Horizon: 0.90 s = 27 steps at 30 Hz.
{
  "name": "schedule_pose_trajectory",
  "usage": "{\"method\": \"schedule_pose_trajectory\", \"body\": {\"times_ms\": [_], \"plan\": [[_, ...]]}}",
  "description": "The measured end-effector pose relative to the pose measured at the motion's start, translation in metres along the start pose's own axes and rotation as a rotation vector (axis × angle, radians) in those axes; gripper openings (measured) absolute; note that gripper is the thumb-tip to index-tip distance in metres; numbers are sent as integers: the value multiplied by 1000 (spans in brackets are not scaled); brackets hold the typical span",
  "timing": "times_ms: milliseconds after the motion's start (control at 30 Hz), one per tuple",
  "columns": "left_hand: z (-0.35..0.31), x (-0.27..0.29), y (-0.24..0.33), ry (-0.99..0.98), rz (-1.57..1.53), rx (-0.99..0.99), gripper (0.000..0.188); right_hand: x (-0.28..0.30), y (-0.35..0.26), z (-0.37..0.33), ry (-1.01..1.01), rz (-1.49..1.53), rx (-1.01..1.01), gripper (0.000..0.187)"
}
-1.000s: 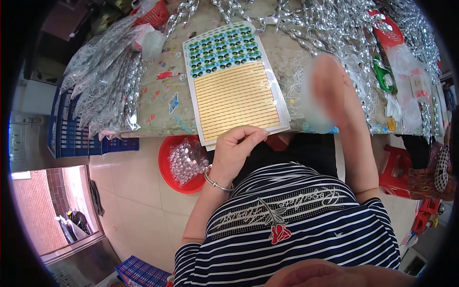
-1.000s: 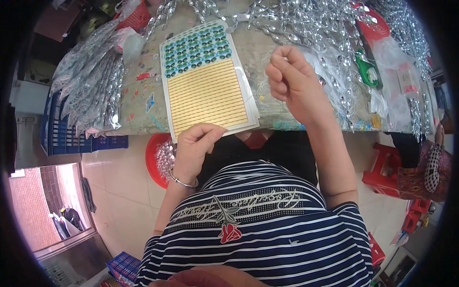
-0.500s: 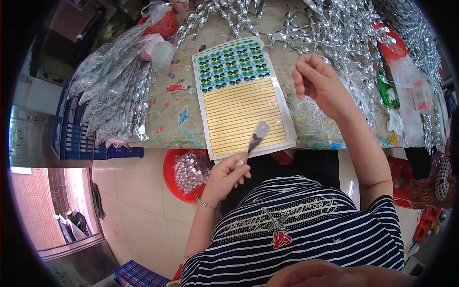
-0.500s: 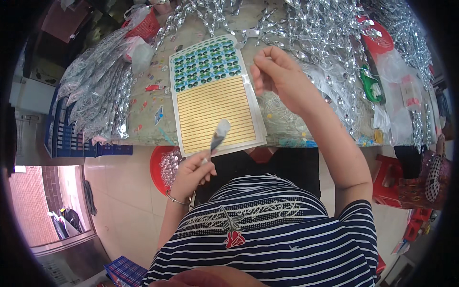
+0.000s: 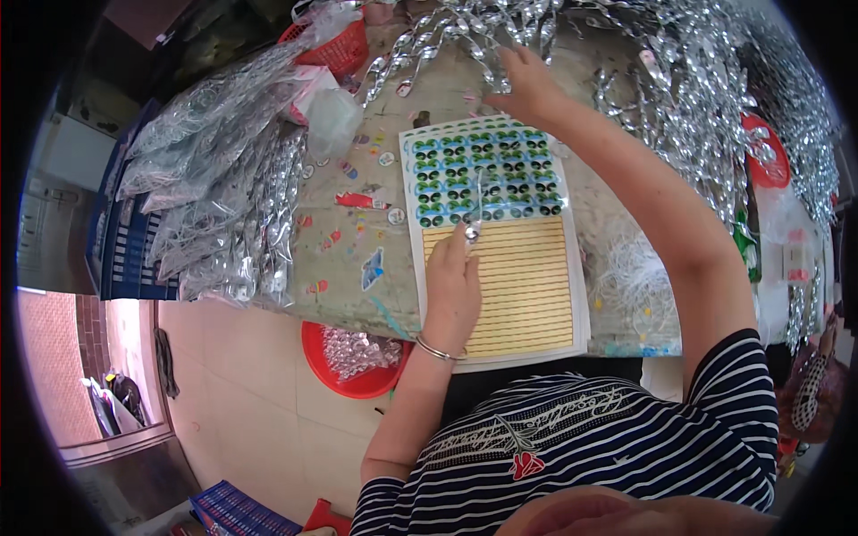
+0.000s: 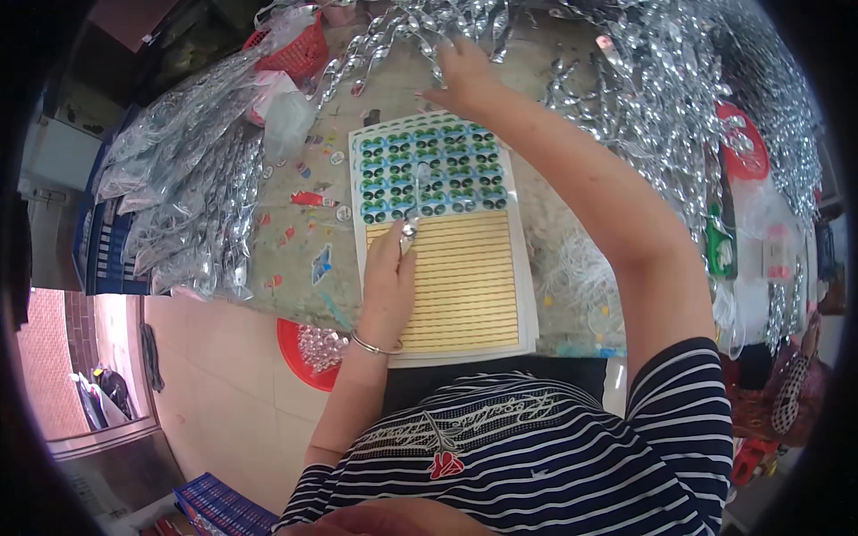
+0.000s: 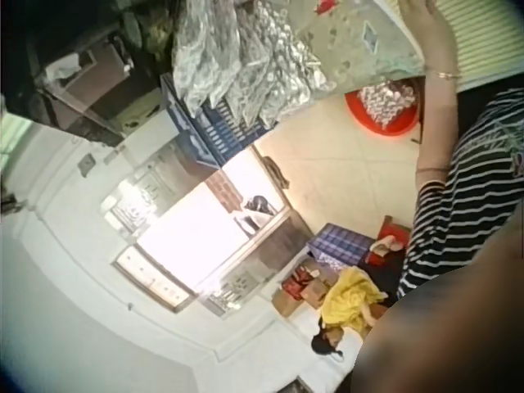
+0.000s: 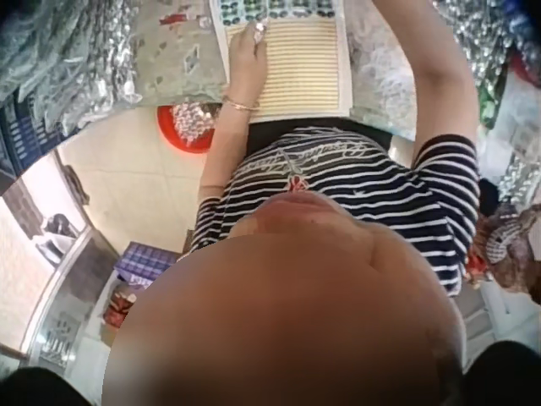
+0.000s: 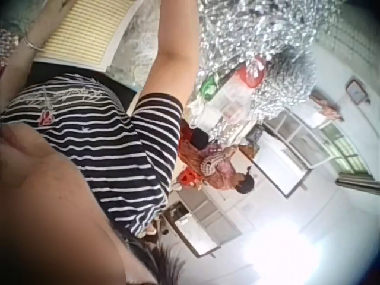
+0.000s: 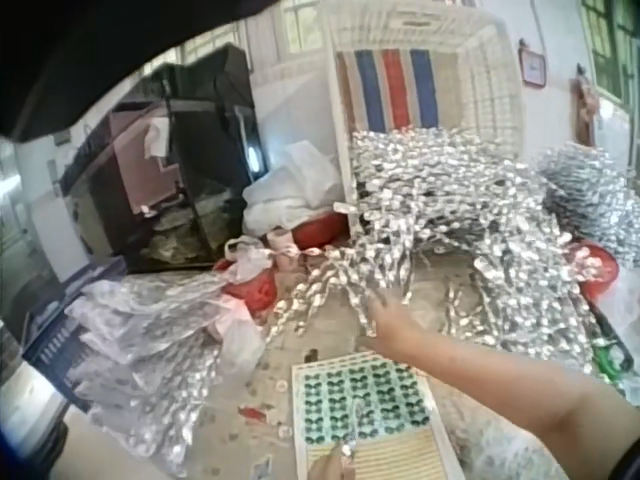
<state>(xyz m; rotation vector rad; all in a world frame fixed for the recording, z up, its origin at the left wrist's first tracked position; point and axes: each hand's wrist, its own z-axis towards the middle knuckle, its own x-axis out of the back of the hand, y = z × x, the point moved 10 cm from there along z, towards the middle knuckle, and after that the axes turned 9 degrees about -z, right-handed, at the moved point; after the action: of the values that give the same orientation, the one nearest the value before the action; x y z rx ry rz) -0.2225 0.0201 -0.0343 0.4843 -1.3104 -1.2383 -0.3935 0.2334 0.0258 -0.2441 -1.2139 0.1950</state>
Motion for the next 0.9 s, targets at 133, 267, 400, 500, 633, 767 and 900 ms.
{"method": "schedule_pose_trajectory", "body": {"times_ms": [133, 267, 400, 500, 633, 767, 900], "plan": [[7, 3, 10, 57, 81, -72, 49, -55, -79, 55, 3, -367, 334, 80], [15, -8, -9, 4, -126, 100, 43, -95, -119, 94, -30, -534, 364, 75], [4, -22, -22, -132, -40, 235, 49, -114, -143, 110, -57, -690, 412, 75], [4, -23, -22, -160, -23, 211, 51, -125, -133, 118, -100, -729, 400, 79], [6, -19, -12, -146, 79, 136, 51, -126, -103, 127, -137, -841, 369, 66], [8, -22, -17, -180, 20, 179, 50, -109, -72, 125, -168, -904, 378, 40], [7, -18, -21, -135, -52, 195, 49, -78, -64, 97, -113, -829, 454, 30]]}}
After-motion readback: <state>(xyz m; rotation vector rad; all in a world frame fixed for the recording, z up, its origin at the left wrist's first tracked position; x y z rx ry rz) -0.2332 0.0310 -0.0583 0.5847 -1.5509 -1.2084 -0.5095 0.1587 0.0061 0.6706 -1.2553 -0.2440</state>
